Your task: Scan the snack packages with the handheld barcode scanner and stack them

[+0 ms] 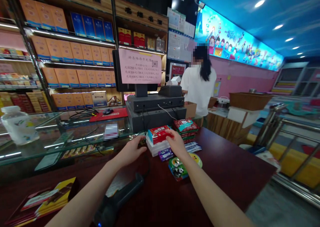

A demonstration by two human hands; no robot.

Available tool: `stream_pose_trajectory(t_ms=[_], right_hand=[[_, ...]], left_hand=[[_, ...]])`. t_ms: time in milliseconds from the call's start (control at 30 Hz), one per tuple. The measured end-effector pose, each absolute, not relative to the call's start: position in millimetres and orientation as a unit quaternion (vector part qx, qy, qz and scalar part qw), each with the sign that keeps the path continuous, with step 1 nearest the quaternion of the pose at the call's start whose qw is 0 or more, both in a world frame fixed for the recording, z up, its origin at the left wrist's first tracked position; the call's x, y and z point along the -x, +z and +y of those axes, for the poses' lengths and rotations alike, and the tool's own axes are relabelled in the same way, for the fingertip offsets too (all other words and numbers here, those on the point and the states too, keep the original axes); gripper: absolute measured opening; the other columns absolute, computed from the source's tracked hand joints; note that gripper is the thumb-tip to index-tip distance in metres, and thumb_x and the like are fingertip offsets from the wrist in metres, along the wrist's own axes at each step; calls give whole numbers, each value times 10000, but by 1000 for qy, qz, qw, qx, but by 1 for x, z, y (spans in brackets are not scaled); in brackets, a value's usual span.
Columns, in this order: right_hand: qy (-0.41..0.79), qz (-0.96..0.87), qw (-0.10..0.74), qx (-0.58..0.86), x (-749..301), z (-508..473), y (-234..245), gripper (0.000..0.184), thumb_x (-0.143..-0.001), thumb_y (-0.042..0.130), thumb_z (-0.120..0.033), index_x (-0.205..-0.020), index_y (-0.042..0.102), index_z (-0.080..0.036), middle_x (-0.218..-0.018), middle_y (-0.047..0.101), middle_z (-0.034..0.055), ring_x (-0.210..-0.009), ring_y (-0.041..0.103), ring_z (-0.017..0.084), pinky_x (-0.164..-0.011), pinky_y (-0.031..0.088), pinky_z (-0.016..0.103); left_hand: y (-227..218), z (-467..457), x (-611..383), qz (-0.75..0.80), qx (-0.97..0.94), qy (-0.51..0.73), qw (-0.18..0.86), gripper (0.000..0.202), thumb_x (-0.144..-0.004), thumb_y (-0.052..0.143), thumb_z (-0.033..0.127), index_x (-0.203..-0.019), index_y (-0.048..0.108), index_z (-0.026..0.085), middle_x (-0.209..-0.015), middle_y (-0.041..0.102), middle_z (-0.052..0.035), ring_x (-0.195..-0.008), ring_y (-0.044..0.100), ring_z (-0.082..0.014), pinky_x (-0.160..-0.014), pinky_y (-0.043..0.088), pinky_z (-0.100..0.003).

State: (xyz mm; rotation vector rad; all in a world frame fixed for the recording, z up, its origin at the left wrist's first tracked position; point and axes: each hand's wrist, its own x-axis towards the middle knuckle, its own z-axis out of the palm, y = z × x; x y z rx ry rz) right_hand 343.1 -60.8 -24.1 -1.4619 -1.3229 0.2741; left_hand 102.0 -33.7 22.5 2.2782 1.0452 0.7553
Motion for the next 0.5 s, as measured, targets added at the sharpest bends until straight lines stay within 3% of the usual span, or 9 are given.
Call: stream_pose_trajectory(t_ms=[133, 500], right_hand=[[84, -554, 538, 630, -359, -53, -28, 469, -777, 498, -213, -1226, 625, -159, -1282, 640, 122, -1223, 573, 263, -1095, 401, 439], [13, -586, 453, 672, -369, -39, -36, 580, -787, 510, -165, -1359, 549, -80, -1433, 535, 191, -1388, 442, 300, -1160, 338, 465]], left_hand=[[11, -21, -121, 357, -831, 298, 305, 546, -749, 629, 260, -1282, 548, 171, -1291, 672, -128, -1196, 636, -267, -1074, 445, -426], [-13, -2, -157, 365, -781, 332, 382, 677, -725, 694, 238, -1361, 470, 177, -1265, 681, -115, -1176, 643, -252, -1057, 454, -402]])
